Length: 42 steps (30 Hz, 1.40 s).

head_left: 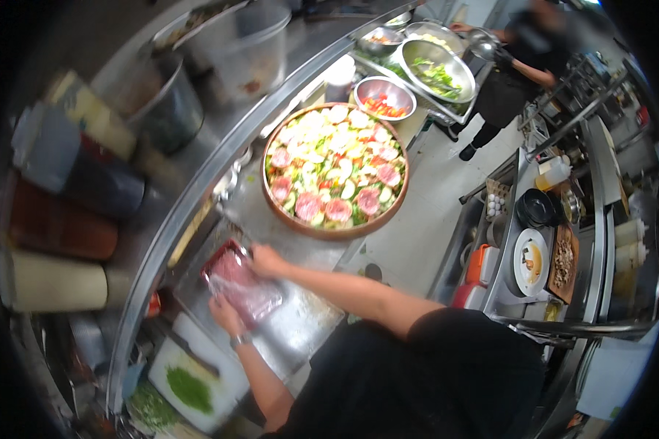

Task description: The person arranges slices of salami over a large bowl of salad containing lettuce, cucumbers, and tomatoes. They repeatedly pick up salami slices from a red tray and place them on top of the salad, adjusting positions to cover the surface evenly.

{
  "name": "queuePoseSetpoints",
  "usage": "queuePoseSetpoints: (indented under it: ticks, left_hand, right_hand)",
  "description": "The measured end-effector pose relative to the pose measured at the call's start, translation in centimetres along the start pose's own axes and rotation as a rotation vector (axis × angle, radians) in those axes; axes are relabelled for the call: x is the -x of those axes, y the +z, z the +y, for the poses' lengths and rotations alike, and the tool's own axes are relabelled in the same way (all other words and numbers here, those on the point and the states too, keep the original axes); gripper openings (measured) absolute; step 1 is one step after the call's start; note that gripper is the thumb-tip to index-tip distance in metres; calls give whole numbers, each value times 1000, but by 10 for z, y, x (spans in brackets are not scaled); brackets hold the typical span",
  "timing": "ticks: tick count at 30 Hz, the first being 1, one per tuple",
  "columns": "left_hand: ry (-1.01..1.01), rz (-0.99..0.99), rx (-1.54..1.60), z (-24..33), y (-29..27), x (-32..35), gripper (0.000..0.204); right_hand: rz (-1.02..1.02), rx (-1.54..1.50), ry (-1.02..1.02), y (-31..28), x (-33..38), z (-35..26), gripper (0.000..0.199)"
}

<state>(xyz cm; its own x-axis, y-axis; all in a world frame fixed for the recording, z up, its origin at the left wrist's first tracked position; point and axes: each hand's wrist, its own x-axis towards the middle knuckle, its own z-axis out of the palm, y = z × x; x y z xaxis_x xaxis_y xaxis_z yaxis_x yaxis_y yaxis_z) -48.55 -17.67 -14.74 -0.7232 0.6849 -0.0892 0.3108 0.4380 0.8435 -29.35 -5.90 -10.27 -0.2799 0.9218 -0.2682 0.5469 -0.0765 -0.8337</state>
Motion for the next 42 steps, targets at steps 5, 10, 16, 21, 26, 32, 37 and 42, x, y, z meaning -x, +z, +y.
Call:
queuePoseSetpoints:
  ticks: [5, 10, 16, 21, 26, 32, 37, 42]
  left_hand:
    - [68, 77, -266, 15, -11, 0, 55]
    - [193, 467, -210, 75, -15, 22, 58]
    - [423, 131, 157, 158, 60, 92, 44]
    - [282, 32, 284, 184, 164, 209, 42]
    - [-10, 124, 275, 214, 208, 283, 47]
    - [-536, 94, 685, 245, 247, 311, 76]
    - [-742, -20, 945, 263, 285, 333, 95]
    - [-629, 27, 930, 260, 295, 336, 95]
  right_hand:
    - [-220, -126, -556, -113, 120, -10, 48]
    - [457, 59, -361, -363, 135, 75, 18]
    - [619, 307, 3, -510, -32, 237, 79]
    - [612, 128, -289, -520, -84, 283, 36]
    - [603, 47, -529, -585, -60, 218, 37]
    - [774, 240, -694, -707, -113, 165, 49]
    - [828, 340, -394, -759, -211, 168, 63]
    - [581, 605, -54, -778, -260, 181, 81]
